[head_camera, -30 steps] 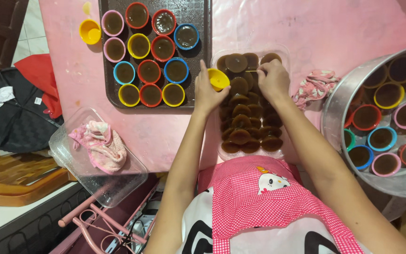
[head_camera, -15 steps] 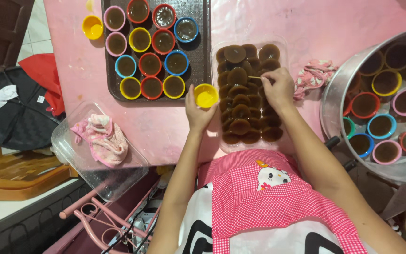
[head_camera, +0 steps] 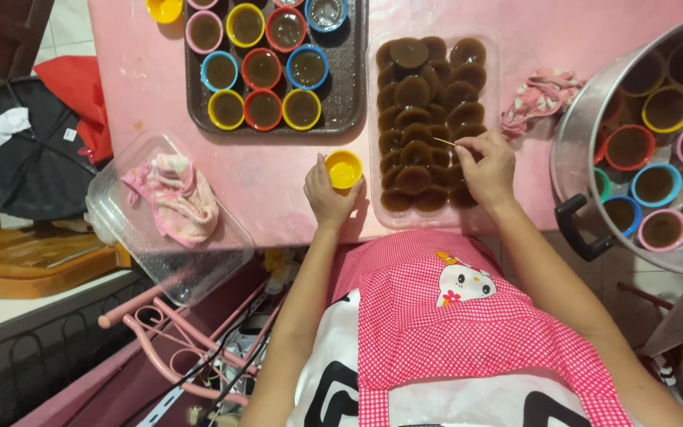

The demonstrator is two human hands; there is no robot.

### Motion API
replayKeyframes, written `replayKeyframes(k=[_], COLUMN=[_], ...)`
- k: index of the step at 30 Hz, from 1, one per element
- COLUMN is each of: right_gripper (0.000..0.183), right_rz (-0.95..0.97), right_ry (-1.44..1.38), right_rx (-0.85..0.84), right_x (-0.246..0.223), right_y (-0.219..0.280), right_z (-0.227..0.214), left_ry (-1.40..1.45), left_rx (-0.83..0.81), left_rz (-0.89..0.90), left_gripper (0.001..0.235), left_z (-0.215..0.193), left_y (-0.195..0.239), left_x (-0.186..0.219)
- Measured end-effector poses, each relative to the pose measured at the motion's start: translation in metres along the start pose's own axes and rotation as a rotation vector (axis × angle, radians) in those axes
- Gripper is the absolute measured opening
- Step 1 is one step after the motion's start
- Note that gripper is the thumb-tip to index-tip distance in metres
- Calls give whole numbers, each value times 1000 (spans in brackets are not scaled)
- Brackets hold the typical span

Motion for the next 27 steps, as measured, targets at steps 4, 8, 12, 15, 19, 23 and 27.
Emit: replayKeyframes(k=[4, 8, 12, 15, 19, 23, 27], right_gripper=[11, 11, 11, 11, 10, 9, 9], right_rz=[-50, -78, -108, -101, -98, -71, -46], right_ry=[-12, -28, -9, -31, -23, -18, -9], right_rx=[-21, -34, -43, -48, -41, -35, -30], right_x=[-11, -23, -34, -47, -64, -70, -72], right_y=[11, 21, 26, 27, 27, 26, 24], right_z=[8, 20, 32, 36, 34, 35, 39], left_ry=[-45, -86, -86, -163, -180, -148, -230], left_rx=[-35, -42, 5, 29, 54, 10, 22], left_rz=[-1, 18, 18, 38, 44, -12, -10], left_gripper=[97, 105, 103, 96, 90, 85, 95], left_z=[-1, -1, -8, -15, -19, -16, -7], left_y=[7, 9, 1, -19, -52, -81, -106], left_x=[-3, -7, -6, -8, -9, -18, -33])
Point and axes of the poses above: each hand's wrist, its own y-axis away from the middle knuckle, its own z-axis out of the palm, x = y × z, the point moved 3 cm from there along -y, towards the middle knuckle, and after that the axes turned 10 degrees about y, right-handed, at the moved point
